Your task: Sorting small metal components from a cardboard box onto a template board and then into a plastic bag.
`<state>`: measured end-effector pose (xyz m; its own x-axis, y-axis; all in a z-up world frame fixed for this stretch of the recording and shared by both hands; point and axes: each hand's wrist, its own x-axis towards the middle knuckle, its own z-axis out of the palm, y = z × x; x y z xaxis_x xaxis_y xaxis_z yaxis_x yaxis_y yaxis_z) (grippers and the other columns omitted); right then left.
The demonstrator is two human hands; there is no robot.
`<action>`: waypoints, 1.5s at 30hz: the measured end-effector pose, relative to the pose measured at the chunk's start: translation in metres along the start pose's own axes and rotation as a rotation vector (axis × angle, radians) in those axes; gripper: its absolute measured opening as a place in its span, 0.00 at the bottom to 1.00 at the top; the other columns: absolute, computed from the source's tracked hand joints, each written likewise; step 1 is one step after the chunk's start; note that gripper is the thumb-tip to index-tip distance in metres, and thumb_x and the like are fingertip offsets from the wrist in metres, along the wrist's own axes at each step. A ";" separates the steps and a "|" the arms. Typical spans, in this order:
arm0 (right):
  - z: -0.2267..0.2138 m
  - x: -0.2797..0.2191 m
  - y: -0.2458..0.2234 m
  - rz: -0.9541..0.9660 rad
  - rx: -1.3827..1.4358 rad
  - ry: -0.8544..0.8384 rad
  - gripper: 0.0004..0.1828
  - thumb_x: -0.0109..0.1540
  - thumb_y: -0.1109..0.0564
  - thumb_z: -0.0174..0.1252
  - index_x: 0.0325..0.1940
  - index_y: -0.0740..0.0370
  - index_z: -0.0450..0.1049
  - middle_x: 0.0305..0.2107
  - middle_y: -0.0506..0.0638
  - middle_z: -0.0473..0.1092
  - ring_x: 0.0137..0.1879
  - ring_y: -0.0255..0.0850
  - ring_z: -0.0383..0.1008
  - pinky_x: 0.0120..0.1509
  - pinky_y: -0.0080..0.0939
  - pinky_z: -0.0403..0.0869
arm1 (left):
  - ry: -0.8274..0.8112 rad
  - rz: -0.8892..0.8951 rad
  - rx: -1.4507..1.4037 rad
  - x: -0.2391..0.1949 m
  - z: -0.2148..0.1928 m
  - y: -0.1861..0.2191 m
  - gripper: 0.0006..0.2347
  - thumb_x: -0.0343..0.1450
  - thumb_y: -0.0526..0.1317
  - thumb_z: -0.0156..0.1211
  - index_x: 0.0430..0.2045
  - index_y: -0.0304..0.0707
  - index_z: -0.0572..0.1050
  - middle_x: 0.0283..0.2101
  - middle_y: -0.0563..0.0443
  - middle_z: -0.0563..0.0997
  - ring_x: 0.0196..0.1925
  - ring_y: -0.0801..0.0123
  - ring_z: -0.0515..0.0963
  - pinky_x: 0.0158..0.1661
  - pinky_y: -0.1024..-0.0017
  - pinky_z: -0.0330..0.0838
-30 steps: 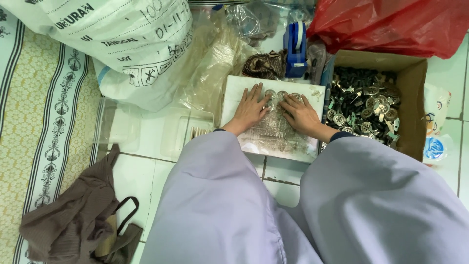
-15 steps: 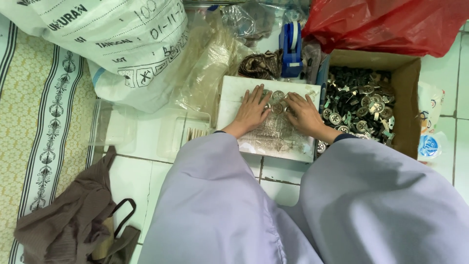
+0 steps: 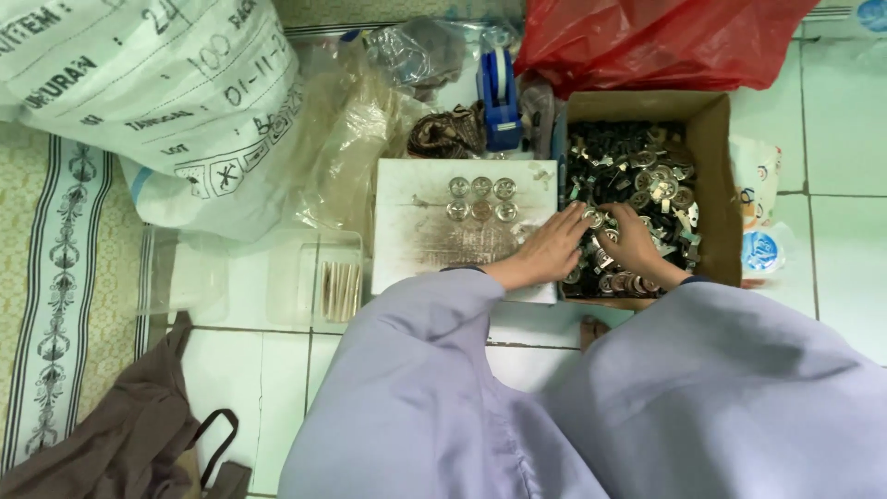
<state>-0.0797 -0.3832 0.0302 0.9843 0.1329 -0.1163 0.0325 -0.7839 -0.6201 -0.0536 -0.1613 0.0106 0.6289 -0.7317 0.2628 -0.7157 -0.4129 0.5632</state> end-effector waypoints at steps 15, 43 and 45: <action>0.008 -0.032 0.038 -0.116 -0.632 -0.539 0.27 0.58 0.54 0.61 0.63 0.57 0.71 0.52 0.54 0.73 0.58 0.54 0.76 0.57 0.55 0.78 | -0.651 -0.501 0.446 0.025 0.148 0.029 0.31 0.68 0.34 0.62 0.68 0.28 0.58 0.71 0.13 0.51 0.66 0.17 0.61 0.53 0.32 0.65; -0.022 -0.006 0.026 0.307 0.233 -0.264 0.21 0.67 0.57 0.54 0.64 0.66 0.70 0.56 0.69 0.69 0.65 0.65 0.70 0.65 0.64 0.72 | -0.342 -0.550 -0.236 0.052 0.060 0.023 0.10 0.66 0.30 0.52 0.31 0.17 0.79 0.30 0.24 0.81 0.38 0.36 0.84 0.35 0.46 0.81; -0.028 -0.002 0.020 0.494 0.580 -0.233 0.21 0.69 0.56 0.50 0.63 0.71 0.72 0.54 0.73 0.71 0.62 0.63 0.73 0.64 0.60 0.73 | -0.278 -0.681 -0.392 0.056 0.067 0.017 0.17 0.70 0.36 0.48 0.44 0.17 0.77 0.40 0.24 0.82 0.48 0.37 0.83 0.42 0.49 0.80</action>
<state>-0.0764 -0.4159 0.0398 0.7976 0.0267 -0.6027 -0.5565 -0.3529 -0.7521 -0.0511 -0.2452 -0.0174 0.7512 -0.5188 -0.4081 -0.0160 -0.6323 0.7746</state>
